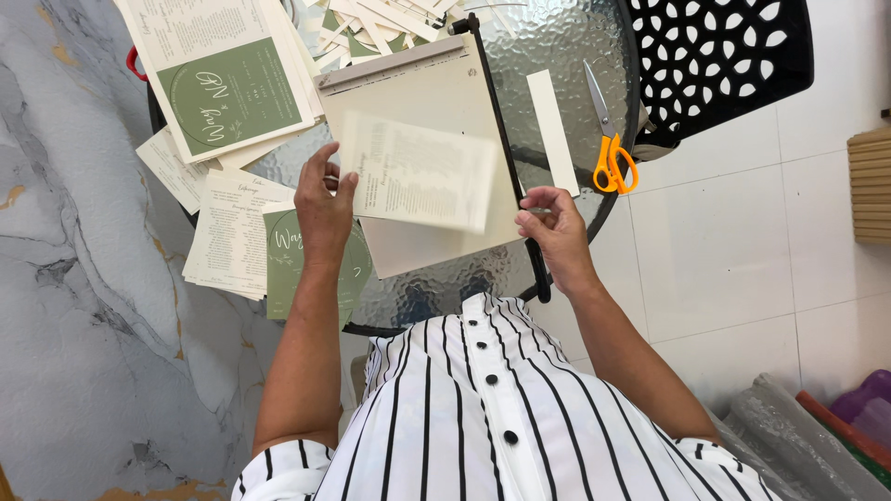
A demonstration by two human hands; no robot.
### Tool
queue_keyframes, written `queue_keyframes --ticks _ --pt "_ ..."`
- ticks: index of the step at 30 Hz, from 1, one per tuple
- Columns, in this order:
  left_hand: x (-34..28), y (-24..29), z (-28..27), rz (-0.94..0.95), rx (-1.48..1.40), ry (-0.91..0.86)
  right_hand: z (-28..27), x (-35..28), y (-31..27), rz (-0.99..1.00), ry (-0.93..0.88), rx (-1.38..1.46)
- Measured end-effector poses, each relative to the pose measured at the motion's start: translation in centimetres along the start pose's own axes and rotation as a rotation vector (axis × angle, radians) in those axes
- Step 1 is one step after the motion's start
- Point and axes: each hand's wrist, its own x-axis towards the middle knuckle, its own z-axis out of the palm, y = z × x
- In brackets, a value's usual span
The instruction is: The person uses a paper trimmer to cut the edges of printed invitation cards. They align each card on the trimmer, press down the cutting arm, and then remove the trimmed card. The person also uses scissors to trim small edges and organizes the finished cards into a stack.
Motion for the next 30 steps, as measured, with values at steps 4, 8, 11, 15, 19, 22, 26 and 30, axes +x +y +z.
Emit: queue_keyframes --ticks 4,8,11,15,19,22,26,30 --pt "-1.9 -2.6 1.5 -0.167 0.266 -0.057 -1.7 -1.2 0.5 0.053 0.013 -0.124" --pt "-3.0 -2.2 3.2 -0.084 0.839 -0.108 -3.9 -2.5 2.7 0.087 0.045 -0.521" --pt "-3.9 -1.1 5.9 0.170 0.956 -0.195 -5.0 -3.3 5.7 0.113 0.048 -0.806" --pt "-5.7 -5.0 11.3 0.340 0.766 -0.373 -5.1 -3.3 8.1 0.324 -0.022 -0.843" --pt "-3.5 -4.5 13.5 0.368 0.745 -0.297 -5.9 -2.5 11.4 0.390 -0.039 -0.729" --pt "-2.1 -4.6 14.1 0.415 0.757 -0.207 -4.9 -2.4 11.0 0.421 0.005 -0.366" --pt "-1.9 -4.9 14.2 0.442 0.763 -0.142 -4.1 -3.2 6.6 0.465 0.022 -0.222" --pt "-1.8 -5.3 14.5 0.440 0.778 -0.136 -2.7 -5.0 -0.5 0.502 0.022 -0.052"
